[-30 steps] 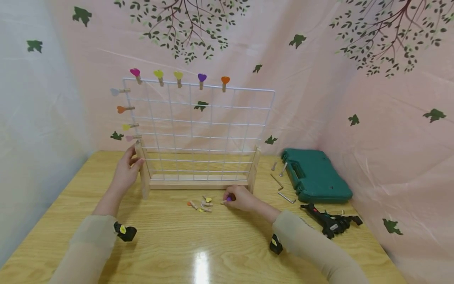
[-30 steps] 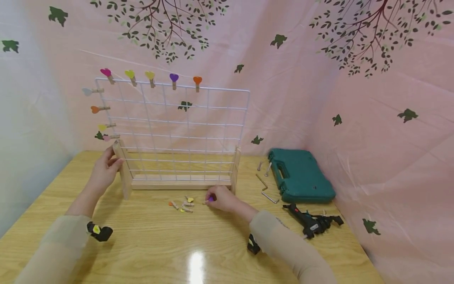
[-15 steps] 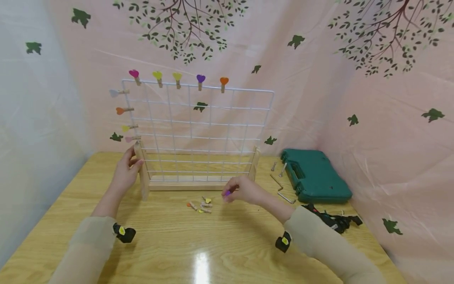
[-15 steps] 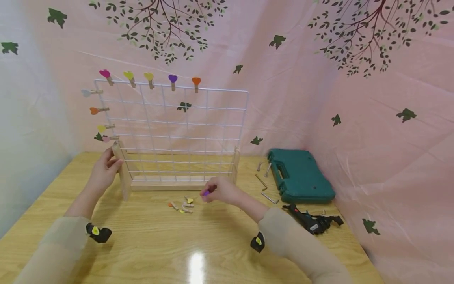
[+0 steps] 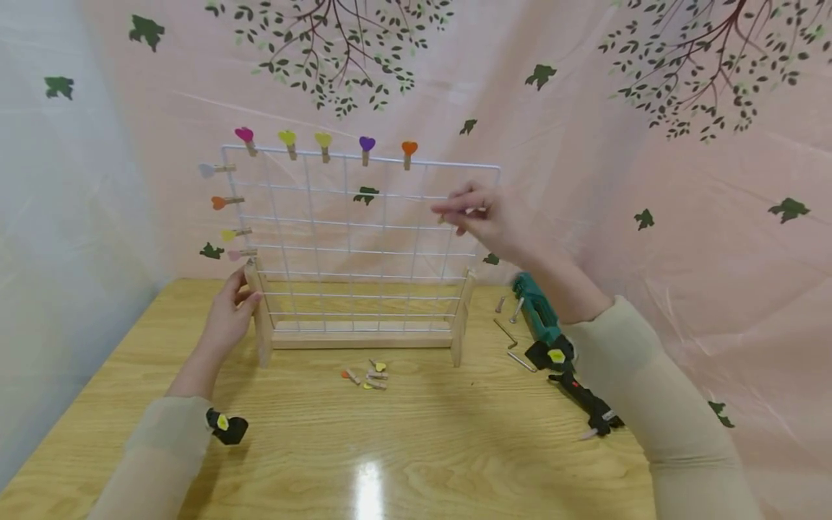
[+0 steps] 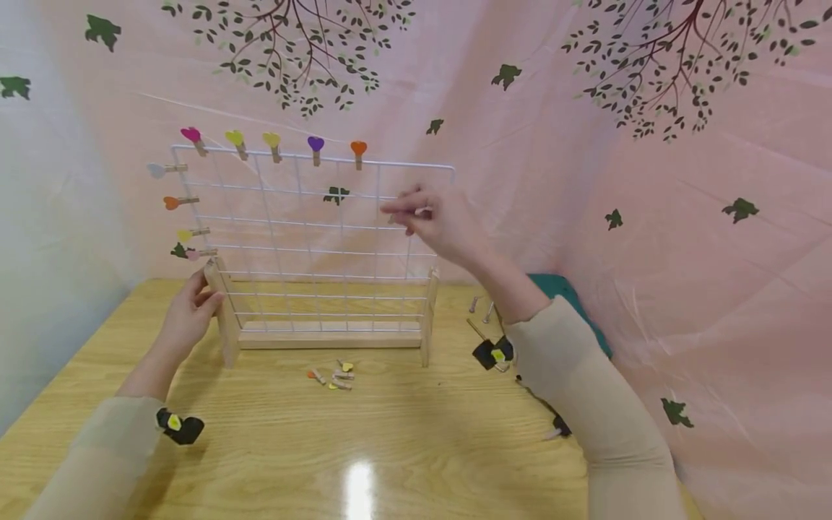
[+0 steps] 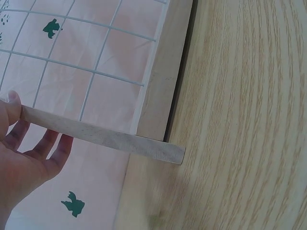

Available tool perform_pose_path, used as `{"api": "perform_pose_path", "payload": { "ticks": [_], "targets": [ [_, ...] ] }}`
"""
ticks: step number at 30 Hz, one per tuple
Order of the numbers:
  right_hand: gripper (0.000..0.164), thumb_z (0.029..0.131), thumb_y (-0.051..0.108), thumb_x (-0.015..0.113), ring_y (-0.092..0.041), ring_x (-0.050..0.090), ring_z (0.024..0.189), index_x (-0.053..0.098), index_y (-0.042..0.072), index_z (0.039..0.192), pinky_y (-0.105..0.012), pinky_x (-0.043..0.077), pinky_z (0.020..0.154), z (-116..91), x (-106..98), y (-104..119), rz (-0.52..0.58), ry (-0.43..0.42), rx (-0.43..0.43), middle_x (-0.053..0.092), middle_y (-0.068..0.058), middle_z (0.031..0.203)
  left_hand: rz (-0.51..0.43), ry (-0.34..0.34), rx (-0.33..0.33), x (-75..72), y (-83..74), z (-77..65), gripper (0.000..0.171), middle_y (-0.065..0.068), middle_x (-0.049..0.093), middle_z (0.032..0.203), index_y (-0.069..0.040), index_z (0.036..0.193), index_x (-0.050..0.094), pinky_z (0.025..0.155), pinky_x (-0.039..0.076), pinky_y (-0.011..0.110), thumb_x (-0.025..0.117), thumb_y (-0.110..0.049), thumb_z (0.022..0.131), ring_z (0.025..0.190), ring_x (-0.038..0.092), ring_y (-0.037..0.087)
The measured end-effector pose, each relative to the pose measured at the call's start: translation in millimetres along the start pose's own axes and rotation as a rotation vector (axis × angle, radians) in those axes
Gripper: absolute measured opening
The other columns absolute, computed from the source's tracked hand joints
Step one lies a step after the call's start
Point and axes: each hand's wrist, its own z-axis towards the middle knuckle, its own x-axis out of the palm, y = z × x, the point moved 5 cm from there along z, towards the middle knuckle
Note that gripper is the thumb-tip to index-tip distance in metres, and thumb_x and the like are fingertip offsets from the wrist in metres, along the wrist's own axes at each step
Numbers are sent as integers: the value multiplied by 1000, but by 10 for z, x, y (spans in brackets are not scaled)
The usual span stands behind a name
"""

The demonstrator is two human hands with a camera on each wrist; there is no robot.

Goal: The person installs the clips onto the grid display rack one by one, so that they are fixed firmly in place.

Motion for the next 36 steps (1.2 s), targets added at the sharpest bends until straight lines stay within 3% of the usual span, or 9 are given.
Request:
{"api": "perform_pose_path", "payload": {
  "ticks": [5, 8, 15, 24, 36],
  "targets": [
    [23, 77, 13, 67, -11, 61, 68, 68, 6, 99, -18, 51, 61, 195, -474, 236, -53, -274, -57, 67, -6, 91, 7, 3, 0, 7, 17, 9, 54, 25, 31, 136, -11, 142, 17, 88, 40, 56, 40, -19, 94, 116, 39, 46],
    [20, 78, 12, 66, -10, 61, 66, 69, 2, 96, -17, 52, 64, 262, -613, 372, -86, -352, -103, 68, -10, 91, 4, 2, -3, 7, 21, 14, 53, 25, 31, 136, -12, 142, 17, 88, 40, 57, 40, -19, 95, 116, 39, 46],
    [20, 82, 10, 61, -12, 62, 79, 68, 1, 98, -19, 51, 76, 418, -638, 429, -99, -307, -110, 65, -11, 97, 5, 1, -11, 9, 22, 28, 53, 24, 31, 136, -13, 142, 16, 88, 41, 55, 39, -19, 95, 116, 39, 45],
    [17, 81, 9, 62, -9, 61, 78, 69, -2, 91, -17, 50, 72, 483, -501, 429, -171, -299, -153, 67, -13, 91, 3, 7, -23, 6, 30, 19, 54, 24, 30, 136, -13, 142, 16, 89, 41, 55, 40, -20, 95, 116, 38, 46],
    [16, 80, 7, 63, -11, 61, 76, 69, -2, 91, -17, 51, 72, 523, -424, 316, -211, -255, -122, 67, -12, 87, -7, 1, -19, 10, 36, 21, 53, 25, 30, 136, -12, 142, 17, 88, 40, 57, 39, -20, 95, 116, 38, 46]
  ]
}}
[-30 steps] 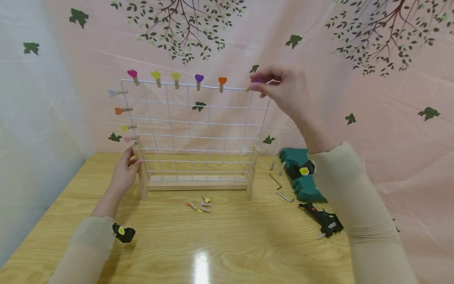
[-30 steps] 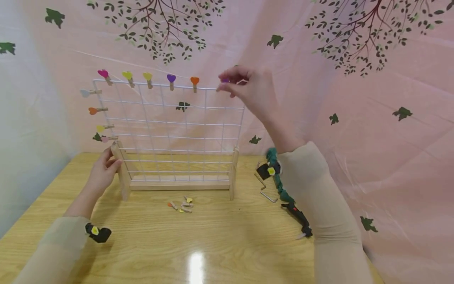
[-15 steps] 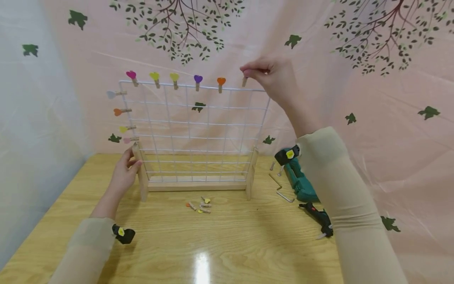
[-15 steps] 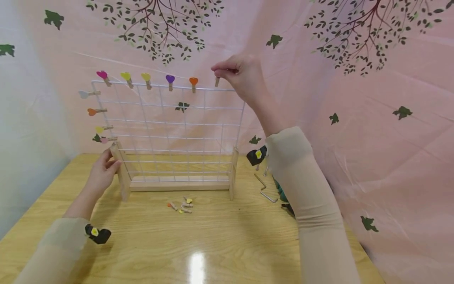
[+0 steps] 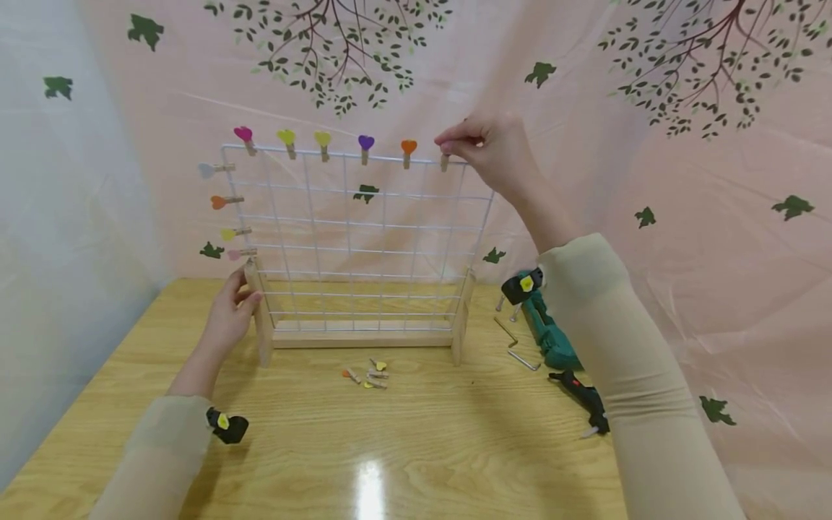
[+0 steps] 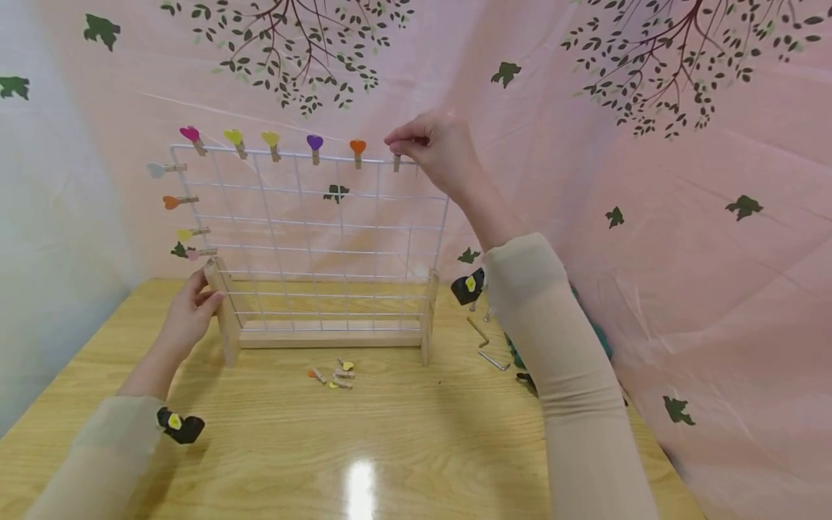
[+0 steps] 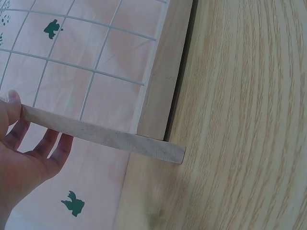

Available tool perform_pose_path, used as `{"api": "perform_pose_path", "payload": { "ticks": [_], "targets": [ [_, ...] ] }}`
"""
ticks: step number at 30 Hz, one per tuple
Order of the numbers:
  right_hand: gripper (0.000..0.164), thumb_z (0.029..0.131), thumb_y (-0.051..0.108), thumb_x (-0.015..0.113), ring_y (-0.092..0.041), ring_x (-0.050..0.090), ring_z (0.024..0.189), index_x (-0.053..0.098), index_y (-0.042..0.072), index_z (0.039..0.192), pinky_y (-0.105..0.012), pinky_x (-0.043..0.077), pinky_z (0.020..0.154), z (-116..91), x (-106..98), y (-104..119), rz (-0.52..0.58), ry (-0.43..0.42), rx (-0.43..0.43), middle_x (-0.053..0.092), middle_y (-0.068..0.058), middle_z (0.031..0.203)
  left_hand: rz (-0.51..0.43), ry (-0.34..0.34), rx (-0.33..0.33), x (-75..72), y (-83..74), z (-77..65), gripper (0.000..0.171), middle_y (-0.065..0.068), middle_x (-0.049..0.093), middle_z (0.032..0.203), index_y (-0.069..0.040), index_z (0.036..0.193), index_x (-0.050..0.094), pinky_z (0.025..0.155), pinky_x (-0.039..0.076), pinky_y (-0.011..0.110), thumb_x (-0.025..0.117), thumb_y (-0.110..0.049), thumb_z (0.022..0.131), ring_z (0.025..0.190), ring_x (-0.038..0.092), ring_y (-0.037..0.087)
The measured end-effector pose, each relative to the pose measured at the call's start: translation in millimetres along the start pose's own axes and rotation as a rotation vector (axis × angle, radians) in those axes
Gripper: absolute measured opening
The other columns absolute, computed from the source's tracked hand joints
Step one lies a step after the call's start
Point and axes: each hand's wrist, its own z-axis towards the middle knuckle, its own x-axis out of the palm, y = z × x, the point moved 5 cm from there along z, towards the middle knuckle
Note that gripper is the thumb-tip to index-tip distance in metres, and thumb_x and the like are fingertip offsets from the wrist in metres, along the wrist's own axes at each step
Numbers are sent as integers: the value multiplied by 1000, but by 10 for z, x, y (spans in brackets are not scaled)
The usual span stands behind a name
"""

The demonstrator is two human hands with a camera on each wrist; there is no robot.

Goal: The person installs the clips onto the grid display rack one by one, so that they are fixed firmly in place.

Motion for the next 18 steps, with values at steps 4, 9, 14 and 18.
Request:
{"api": "perform_pose_path", "payload": {
  "ticks": [4, 9, 14, 18],
  "targets": [
    [17, 79, 12, 64, -10, 58, 75, 70, 3, 93, -18, 50, 71, 31, 33, -135, 1, 8, -26, 67, -9, 87, 11, -2, -2, -5, -8, -13, 53, 24, 30, 137, -12, 142, 16, 88, 40, 56, 39, -20, 95, 116, 38, 46],
    [30, 78, 28, 65, -4, 50, 89, 66, 17, 106, -19, 46, 78, 20, 45, -263, -31, -9, -51, 63, 8, 105, 23, -10, -2, -10, -18, -23, 54, 25, 31, 136, -12, 142, 17, 88, 40, 57, 40, -19, 95, 116, 39, 46],
    [31, 78, 23, 68, -9, 55, 92, 65, 14, 107, -24, 48, 76, -191, 119, -57, -25, -104, -310, 63, 5, 107, 33, -12, -9, -15, -15, -27, 54, 25, 31, 137, -11, 142, 17, 89, 40, 56, 41, -19, 95, 116, 39, 46],
    [33, 76, 17, 70, -12, 57, 87, 63, 7, 106, -23, 48, 71, -465, 415, 55, 7, -43, -476, 65, -2, 103, 40, -10, -18, -17, -11, -27, 54, 24, 30, 137, -11, 142, 17, 89, 40, 55, 41, -19, 95, 116, 39, 45]
  ]
}}
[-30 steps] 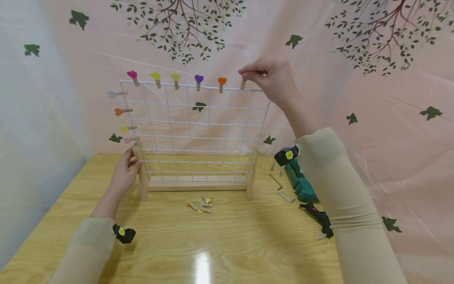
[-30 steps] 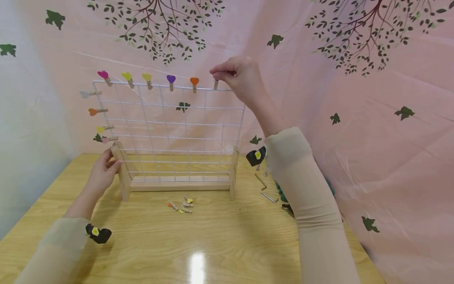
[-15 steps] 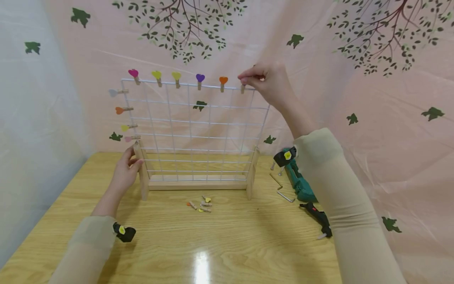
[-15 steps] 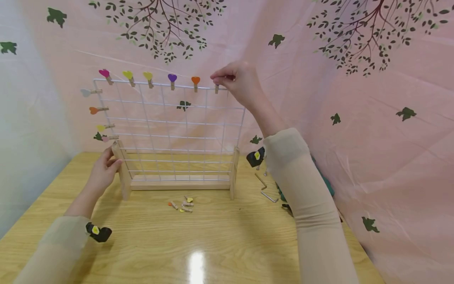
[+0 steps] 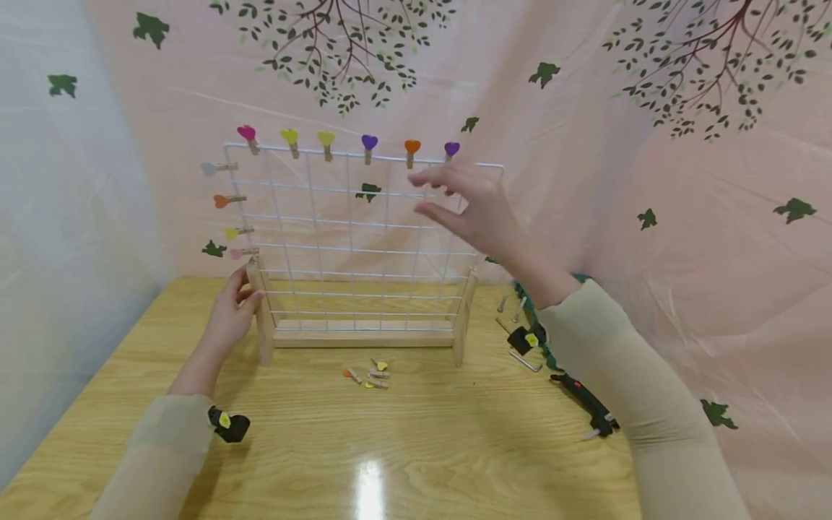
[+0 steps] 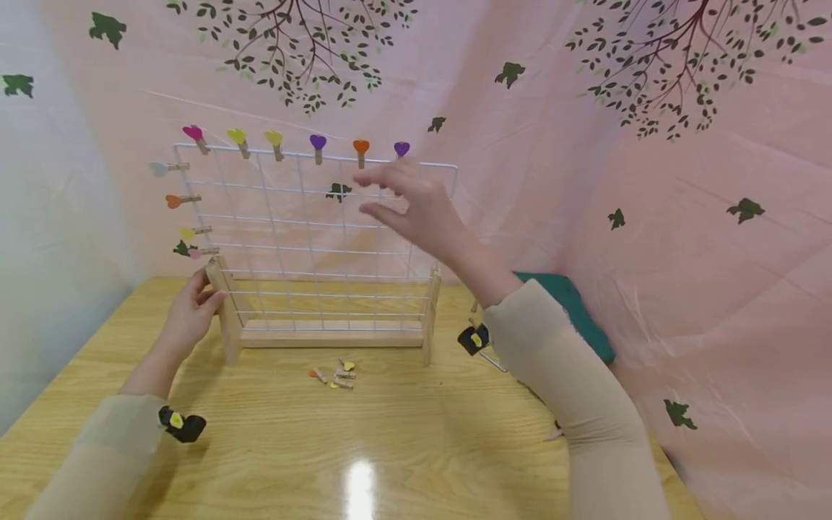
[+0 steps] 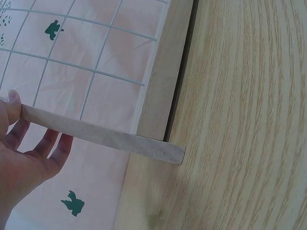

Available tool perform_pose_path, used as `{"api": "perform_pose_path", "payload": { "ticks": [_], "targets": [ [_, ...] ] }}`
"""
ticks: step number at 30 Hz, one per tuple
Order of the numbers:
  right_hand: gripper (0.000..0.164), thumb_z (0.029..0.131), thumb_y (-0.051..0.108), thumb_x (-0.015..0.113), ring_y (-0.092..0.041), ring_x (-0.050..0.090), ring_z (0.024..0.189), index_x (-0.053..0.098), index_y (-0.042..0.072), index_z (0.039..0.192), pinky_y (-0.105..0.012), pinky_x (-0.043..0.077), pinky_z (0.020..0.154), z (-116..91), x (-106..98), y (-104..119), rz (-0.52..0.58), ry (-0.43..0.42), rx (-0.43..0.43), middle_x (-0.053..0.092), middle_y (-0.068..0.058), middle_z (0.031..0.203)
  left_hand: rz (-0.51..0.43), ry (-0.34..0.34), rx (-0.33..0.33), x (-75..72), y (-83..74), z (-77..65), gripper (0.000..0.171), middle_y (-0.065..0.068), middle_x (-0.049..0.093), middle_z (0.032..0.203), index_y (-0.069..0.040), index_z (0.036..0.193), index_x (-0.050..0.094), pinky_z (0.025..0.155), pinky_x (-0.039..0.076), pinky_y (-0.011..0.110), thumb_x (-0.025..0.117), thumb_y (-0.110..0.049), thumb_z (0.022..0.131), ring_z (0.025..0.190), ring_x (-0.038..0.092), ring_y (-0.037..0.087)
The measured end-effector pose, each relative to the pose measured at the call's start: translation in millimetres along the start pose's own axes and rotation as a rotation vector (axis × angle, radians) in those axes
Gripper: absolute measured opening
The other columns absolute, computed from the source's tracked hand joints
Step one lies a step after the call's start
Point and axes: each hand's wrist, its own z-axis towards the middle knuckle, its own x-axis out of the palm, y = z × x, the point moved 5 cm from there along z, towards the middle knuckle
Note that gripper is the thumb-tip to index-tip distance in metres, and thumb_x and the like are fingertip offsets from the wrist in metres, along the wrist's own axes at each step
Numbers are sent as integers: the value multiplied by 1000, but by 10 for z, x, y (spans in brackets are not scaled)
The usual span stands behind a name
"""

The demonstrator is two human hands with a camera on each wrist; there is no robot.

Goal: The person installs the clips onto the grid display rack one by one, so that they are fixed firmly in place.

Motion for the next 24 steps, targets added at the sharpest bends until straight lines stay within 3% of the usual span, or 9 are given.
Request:
{"api": "perform_pose_path", "payload": {
  "ticks": [2, 9, 13, 18, 24],
  "targets": [
    [37, 75, 19, 71, -13, 56, 87, 61, 7, 109, -22, 48, 71, -160, 201, 46, 31, 73, 17, 65, -3, 102, 1, 1, -2, 1, -4, -2, 54, 24, 30, 138, -12, 142, 16, 89, 40, 55, 40, -19, 95, 116, 39, 45],
    [51, 75, 27, 71, -11, 53, 86, 54, 12, 120, -22, 47, 68, -870, 943, 28, 77, 316, 234, 61, 0, 104, -4, -3, 4, 7, -14, -5, 53, 24, 30, 138, -12, 142, 17, 90, 40, 56, 41, -18, 95, 116, 39, 45],
    [53, 74, 27, 71, -13, 53, 85, 53, 15, 123, -26, 49, 64, -1275, 1309, -22, 121, 393, 373, 62, 0, 104, 2, -5, 6, 12, 1, -2, 53, 24, 31, 138, -13, 142, 18, 89, 41, 56, 41, -19, 95, 116, 40, 45],
    [50, 75, 24, 71, -21, 56, 86, 55, 10, 120, -34, 50, 66, -1704, 1702, -91, 214, 468, 530, 62, -5, 102, -11, -1, 20, 17, 8, 6, 53, 24, 31, 136, -12, 142, 17, 88, 41, 56, 40, -19, 95, 115, 40, 45],
    [42, 76, 23, 71, -18, 58, 80, 61, 5, 112, -25, 50, 66, -2004, 1993, -196, 279, 522, 665, 64, -6, 94, -19, -7, 35, 17, 21, 18, 53, 24, 34, 133, -10, 141, 19, 87, 41, 56, 41, -20, 94, 114, 41, 44]
  ]
}}
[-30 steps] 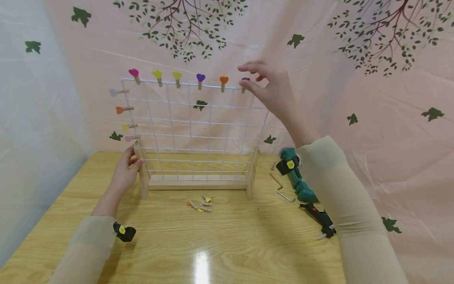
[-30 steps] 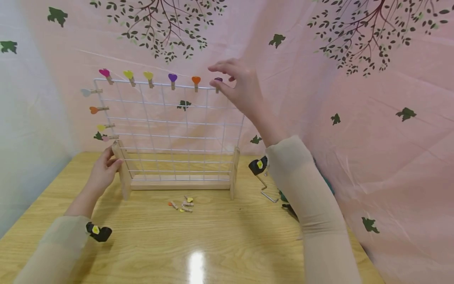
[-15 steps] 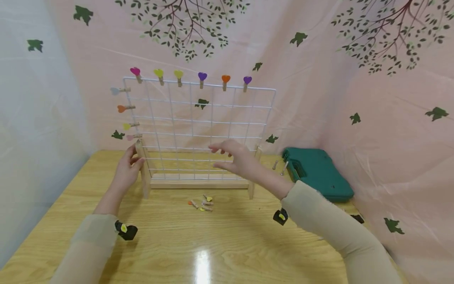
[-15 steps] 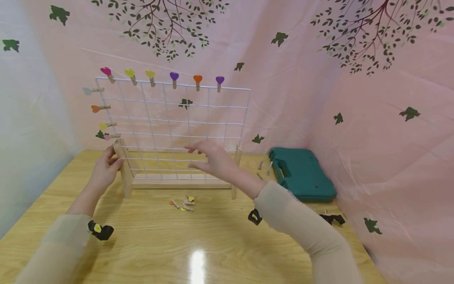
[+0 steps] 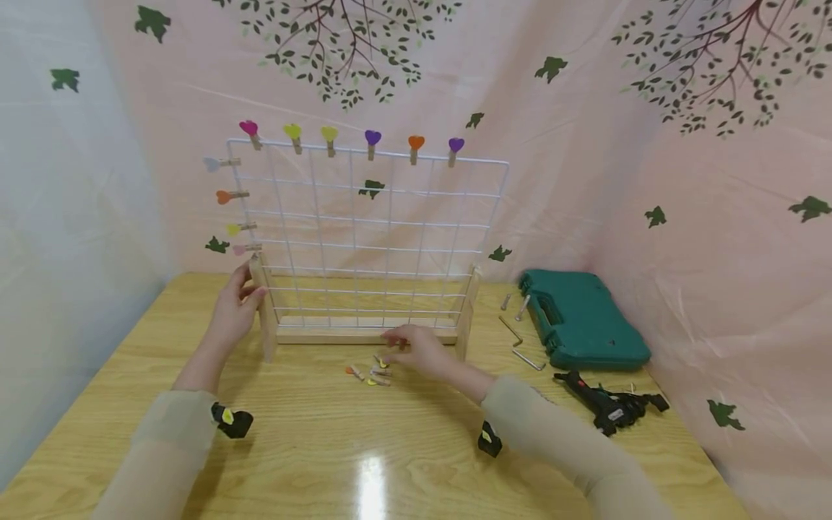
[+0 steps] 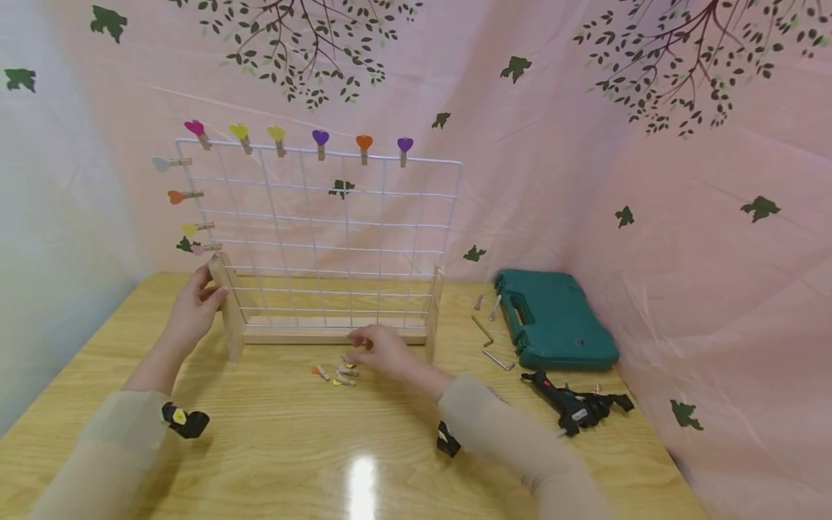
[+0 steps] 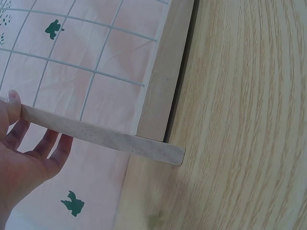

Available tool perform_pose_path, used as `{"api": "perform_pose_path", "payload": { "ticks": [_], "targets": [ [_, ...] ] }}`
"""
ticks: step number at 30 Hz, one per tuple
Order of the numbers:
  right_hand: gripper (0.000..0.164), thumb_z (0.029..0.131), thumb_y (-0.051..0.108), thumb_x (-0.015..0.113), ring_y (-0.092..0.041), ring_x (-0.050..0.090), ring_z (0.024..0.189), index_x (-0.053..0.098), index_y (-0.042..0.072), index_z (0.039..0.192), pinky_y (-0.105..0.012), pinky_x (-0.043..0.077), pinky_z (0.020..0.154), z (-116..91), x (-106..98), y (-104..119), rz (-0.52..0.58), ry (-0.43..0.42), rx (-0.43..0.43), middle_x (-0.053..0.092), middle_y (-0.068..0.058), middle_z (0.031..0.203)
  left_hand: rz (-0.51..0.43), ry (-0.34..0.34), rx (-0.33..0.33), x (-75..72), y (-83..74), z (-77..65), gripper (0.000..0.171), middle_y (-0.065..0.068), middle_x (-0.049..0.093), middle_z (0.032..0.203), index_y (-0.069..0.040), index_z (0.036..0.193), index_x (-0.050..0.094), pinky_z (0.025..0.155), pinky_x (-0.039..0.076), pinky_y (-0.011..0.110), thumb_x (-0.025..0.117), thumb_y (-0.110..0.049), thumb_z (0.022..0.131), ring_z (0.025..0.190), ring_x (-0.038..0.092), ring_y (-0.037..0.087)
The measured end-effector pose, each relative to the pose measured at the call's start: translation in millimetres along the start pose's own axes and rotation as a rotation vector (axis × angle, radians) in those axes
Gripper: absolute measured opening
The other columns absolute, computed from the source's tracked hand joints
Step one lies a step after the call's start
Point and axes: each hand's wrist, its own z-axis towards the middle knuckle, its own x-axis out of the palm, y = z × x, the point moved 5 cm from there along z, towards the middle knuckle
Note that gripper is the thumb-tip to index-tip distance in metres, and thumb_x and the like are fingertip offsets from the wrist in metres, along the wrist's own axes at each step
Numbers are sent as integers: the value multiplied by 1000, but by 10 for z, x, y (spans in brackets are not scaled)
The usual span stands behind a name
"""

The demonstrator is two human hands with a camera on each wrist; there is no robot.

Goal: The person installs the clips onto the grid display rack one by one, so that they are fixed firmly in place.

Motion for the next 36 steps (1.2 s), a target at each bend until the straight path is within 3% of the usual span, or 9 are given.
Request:
{"api": "perform_pose_path", "payload": {
  "ticks": [7, 17, 24, 31, 36],
  "targets": [
    [32, 74, 26, 71, -2, 52, 69, 66, 7, 99, -14, 45, 58, 16, 144, -147, -38, 42, 20, 64, 2, 84, 0, -3, 1, -4, -10, 4, 52, 24, 33, 134, -12, 142, 18, 87, 41, 56, 40, -19, 95, 113, 41, 45],
    [18, 78, 26, 68, -1, 48, 62, 70, 13, 90, -13, 41, 53, 49, 243, -121, -87, 71, 50, 64, 7, 78, 3, -3, -4, -14, -14, 3, 52, 24, 33, 135, -11, 142, 18, 87, 41, 56, 40, -18, 95, 114, 41, 45],
    [7, 78, 21, 69, -2, 47, 62, 67, 15, 82, -13, 40, 52, 33, 260, -103, -44, 73, 3, 62, 8, 75, -2, 9, -13, -6, -27, -6, 53, 24, 31, 136, -11, 142, 16, 88, 40, 56, 39, -17, 95, 115, 40, 45],
    [4, 79, 19, 68, 1, 52, 66, 68, 15, 81, -13, 45, 58, -31, 149, -79, -20, 36, 26, 64, 9, 76, 21, 9, -19, 5, -12, -3, 54, 25, 31, 136, -12, 142, 17, 89, 40, 56, 40, -19, 95, 115, 40, 46],
    [6, 82, 12, 63, -8, 62, 68, 67, 9, 86, -23, 54, 61, -75, -117, 128, 167, 52, 86, 66, -1, 81, 3, 11, -22, 8, -28, -18, 54, 24, 30, 137, -12, 143, 16, 89, 40, 56, 40, -18, 95, 116, 39, 45]
  ]
}}
